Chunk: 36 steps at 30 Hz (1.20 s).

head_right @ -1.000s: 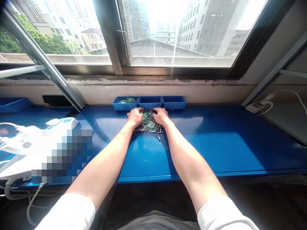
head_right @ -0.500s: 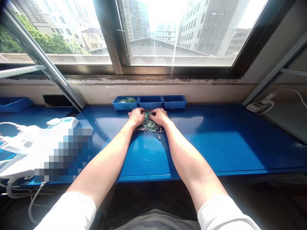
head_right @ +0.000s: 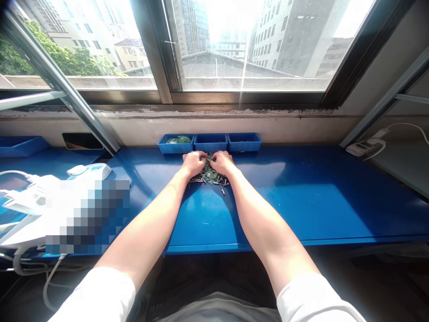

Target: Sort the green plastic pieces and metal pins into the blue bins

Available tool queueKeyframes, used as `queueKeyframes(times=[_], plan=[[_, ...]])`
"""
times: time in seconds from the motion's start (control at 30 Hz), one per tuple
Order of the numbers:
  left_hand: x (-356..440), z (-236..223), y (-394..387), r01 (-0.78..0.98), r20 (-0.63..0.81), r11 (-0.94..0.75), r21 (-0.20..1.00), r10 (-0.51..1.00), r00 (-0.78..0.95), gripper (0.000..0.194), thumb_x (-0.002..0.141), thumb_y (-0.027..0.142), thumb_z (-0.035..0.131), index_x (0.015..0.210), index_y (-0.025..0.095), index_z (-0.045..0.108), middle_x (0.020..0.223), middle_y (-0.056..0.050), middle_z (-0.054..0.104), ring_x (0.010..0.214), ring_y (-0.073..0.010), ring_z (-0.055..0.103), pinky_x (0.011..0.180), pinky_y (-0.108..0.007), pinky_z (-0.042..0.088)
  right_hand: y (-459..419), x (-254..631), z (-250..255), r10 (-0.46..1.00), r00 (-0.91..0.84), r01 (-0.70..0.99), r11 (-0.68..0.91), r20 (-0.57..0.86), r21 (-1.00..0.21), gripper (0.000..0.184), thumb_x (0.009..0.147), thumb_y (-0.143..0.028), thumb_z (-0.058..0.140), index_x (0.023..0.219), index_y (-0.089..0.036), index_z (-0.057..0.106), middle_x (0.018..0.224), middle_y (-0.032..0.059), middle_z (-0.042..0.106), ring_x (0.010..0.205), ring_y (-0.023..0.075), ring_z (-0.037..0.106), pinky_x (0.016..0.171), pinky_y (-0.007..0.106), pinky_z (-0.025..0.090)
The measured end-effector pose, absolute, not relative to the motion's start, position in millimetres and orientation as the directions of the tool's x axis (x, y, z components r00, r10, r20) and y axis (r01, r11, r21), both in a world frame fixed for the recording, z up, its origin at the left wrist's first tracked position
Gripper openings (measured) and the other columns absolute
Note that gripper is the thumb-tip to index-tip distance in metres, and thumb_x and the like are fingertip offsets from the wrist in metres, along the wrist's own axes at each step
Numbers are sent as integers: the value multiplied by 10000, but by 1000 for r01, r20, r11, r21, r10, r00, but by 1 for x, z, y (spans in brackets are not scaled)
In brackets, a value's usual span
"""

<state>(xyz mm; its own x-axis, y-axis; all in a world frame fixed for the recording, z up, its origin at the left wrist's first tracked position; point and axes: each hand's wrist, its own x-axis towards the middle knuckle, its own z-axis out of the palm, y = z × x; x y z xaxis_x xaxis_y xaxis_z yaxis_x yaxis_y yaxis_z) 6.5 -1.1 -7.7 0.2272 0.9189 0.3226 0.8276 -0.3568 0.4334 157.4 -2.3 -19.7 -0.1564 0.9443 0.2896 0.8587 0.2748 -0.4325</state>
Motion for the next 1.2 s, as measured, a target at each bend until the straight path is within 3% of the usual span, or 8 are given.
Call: queueKeyframes(times=[0.4,0.7,0.9,1.2], plan=[[8,-8,-3,827,336,-391,404,904,263,294,802,308,464,978,255,693,1082,-22,685,1096,-218,551,984,-348,328,0,156,-21,952,-171,866,268,255,-422,239,828,-323,496,732,-185,665,1034,97,641,1021,243,543,847,324,408],[9,-10,-3,836,343,-416,358,891,296,277,794,242,474,955,252,699,1066,-46,675,1091,-234,549,984,-375,331,-5,153,-16,951,-181,875,271,250,-401,190,769,-310,540,708,-188,673,1008,96,651,980,271,549,799,336,427],[8,-11,-4,827,352,-422,372,888,296,311,812,214,451,1024,262,673,1100,-45,664,1111,-236,542,984,-383,328,-9,150,-16,941,-182,892,280,286,-354,215,800,-270,483,794,-160,668,1009,141,635,991,286,533,799,353,426],[10,-3,-7,777,428,-436,454,872,238,320,858,250,433,1127,240,606,1180,-36,637,1154,-206,525,988,-332,329,-5,151,-15,908,-106,787,325,404,-524,205,821,-247,461,848,-174,651,939,76,655,937,205,555,837,300,414]])
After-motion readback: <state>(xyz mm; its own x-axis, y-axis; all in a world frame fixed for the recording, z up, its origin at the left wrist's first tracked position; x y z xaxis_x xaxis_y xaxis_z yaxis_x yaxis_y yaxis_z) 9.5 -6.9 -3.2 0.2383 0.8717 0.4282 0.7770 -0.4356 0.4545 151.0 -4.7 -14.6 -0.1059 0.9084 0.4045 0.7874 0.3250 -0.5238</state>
